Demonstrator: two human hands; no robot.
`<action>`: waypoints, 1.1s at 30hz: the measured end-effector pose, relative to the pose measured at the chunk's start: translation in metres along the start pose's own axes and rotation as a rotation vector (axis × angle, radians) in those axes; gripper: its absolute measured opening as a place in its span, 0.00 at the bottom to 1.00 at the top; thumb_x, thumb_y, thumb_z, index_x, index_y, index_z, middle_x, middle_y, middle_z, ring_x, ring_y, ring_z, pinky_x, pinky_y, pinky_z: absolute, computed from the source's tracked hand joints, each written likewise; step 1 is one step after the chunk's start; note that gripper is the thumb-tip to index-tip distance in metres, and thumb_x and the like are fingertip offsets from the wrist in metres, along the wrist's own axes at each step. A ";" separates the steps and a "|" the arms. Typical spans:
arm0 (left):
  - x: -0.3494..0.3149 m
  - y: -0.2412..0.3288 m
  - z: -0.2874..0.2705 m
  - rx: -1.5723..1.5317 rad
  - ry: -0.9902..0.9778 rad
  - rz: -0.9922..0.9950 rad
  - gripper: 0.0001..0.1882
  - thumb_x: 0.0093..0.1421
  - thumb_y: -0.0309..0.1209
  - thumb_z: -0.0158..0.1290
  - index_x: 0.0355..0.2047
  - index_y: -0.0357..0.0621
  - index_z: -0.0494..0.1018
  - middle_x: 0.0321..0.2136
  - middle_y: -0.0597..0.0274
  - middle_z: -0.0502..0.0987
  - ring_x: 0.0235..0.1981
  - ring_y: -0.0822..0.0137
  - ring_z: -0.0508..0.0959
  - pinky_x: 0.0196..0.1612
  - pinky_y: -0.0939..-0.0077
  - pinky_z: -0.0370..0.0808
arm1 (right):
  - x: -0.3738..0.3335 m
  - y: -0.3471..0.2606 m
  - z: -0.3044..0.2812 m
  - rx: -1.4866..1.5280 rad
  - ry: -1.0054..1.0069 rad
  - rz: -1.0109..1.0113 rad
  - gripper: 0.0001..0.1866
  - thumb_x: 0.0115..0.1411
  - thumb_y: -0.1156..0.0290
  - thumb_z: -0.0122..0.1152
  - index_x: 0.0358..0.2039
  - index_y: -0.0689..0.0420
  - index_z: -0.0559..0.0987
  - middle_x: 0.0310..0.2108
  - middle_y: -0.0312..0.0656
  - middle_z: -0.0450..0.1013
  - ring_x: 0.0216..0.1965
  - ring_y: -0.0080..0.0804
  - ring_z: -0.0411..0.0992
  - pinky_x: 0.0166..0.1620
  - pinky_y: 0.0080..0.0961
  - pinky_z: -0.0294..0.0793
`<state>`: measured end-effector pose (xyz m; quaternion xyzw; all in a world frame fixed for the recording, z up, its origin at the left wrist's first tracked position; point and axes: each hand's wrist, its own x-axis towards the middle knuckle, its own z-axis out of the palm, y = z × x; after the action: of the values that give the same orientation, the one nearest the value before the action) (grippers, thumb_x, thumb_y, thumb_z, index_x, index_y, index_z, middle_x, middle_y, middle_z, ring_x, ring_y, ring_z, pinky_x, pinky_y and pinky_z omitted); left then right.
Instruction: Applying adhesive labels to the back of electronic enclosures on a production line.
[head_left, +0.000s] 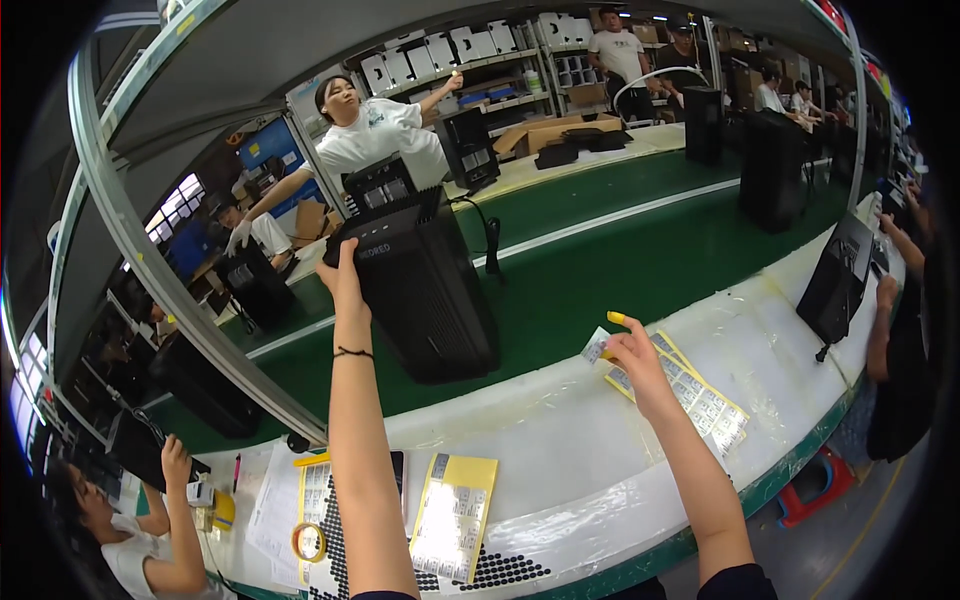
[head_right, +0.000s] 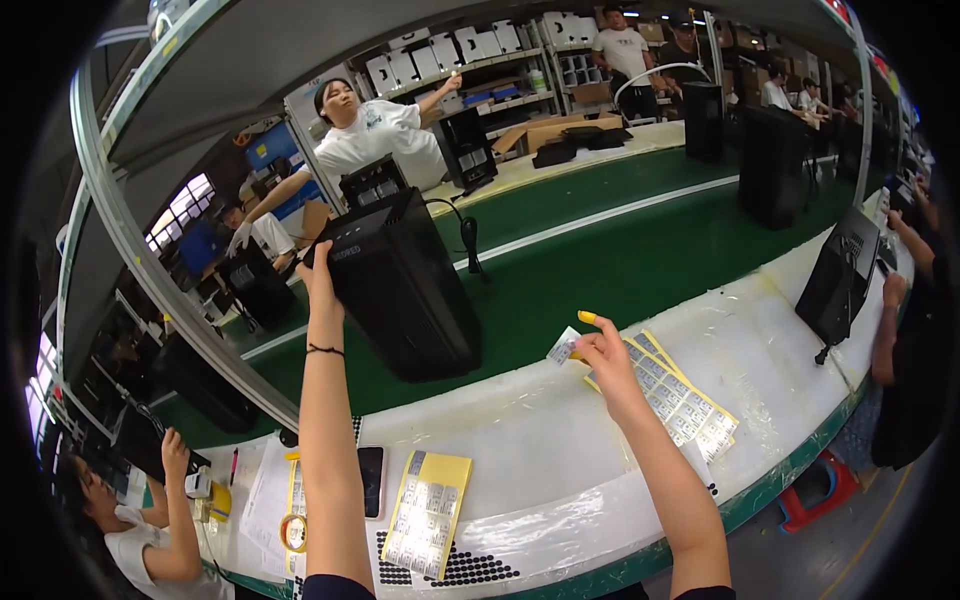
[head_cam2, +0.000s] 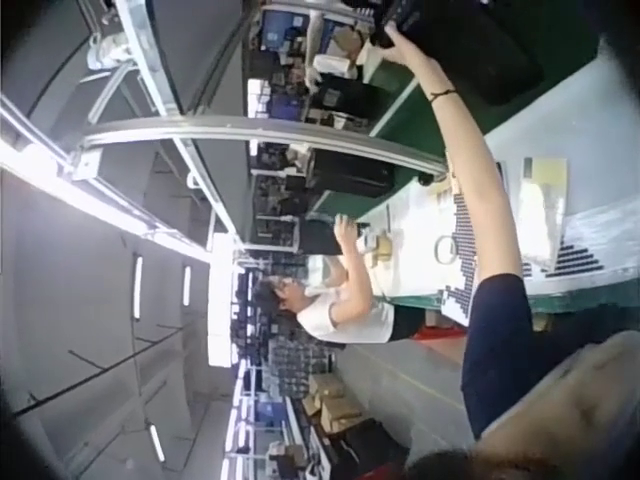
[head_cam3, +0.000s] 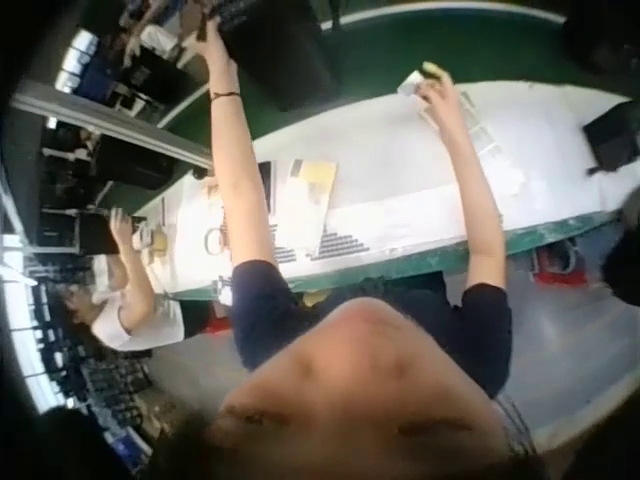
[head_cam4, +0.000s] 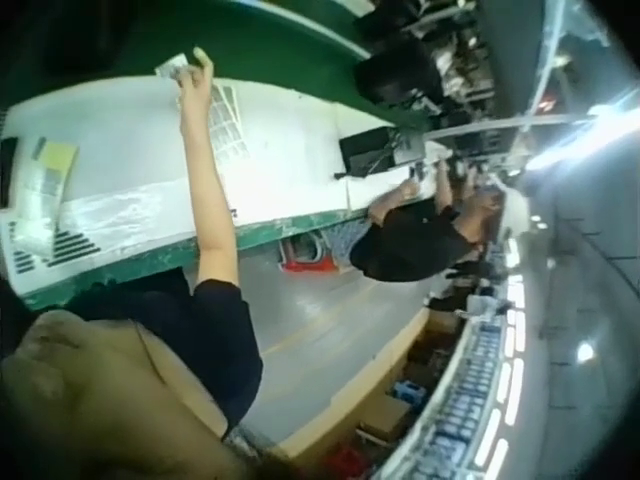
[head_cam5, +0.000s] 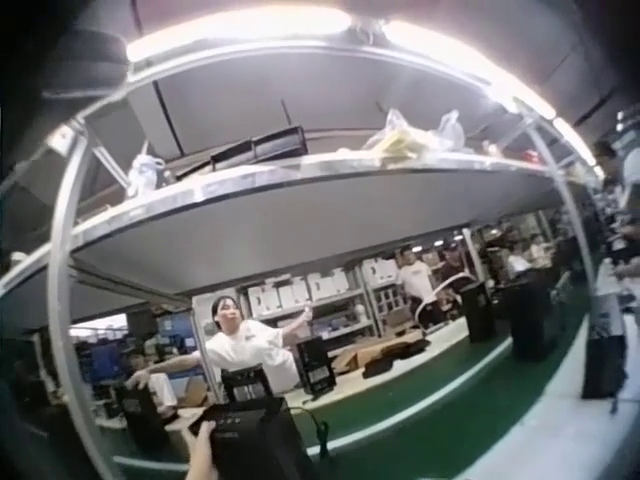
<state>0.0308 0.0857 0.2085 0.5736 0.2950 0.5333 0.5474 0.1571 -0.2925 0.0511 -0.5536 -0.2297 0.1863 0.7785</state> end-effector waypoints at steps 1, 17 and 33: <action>-0.005 -0.002 -0.003 0.001 -0.001 0.003 0.49 0.50 0.44 0.59 0.63 0.34 0.45 0.63 0.46 0.48 0.64 0.50 0.53 0.63 0.60 0.54 | 0.007 0.003 -0.001 0.025 -0.057 0.051 0.26 0.65 0.66 0.52 0.61 0.54 0.58 0.42 0.38 0.67 0.47 0.28 0.69 0.53 0.28 0.67; -0.160 -0.055 -0.085 -0.804 -0.473 -0.056 0.23 0.66 0.44 0.39 0.54 0.42 0.67 0.53 0.57 0.70 0.52 0.62 0.70 0.57 0.68 0.65 | 0.021 -0.049 0.104 0.366 0.026 0.252 0.56 0.51 0.26 0.47 0.69 0.43 0.37 0.71 0.40 0.34 0.67 0.38 0.46 0.63 0.37 0.53; -0.232 0.020 -0.098 -0.212 -0.692 0.203 0.60 0.45 0.45 0.65 0.68 0.42 0.37 0.65 0.50 0.51 0.64 0.55 0.57 0.64 0.66 0.54 | -0.019 -0.006 0.083 0.269 -0.133 -0.200 0.43 0.65 0.38 0.35 0.69 0.46 0.32 0.69 0.50 0.39 0.68 0.45 0.46 0.65 0.37 0.49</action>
<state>-0.1251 -0.1023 0.1443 0.6862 -0.0227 0.3871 0.6154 0.0945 -0.2403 0.0768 -0.4053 -0.3077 0.1734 0.8432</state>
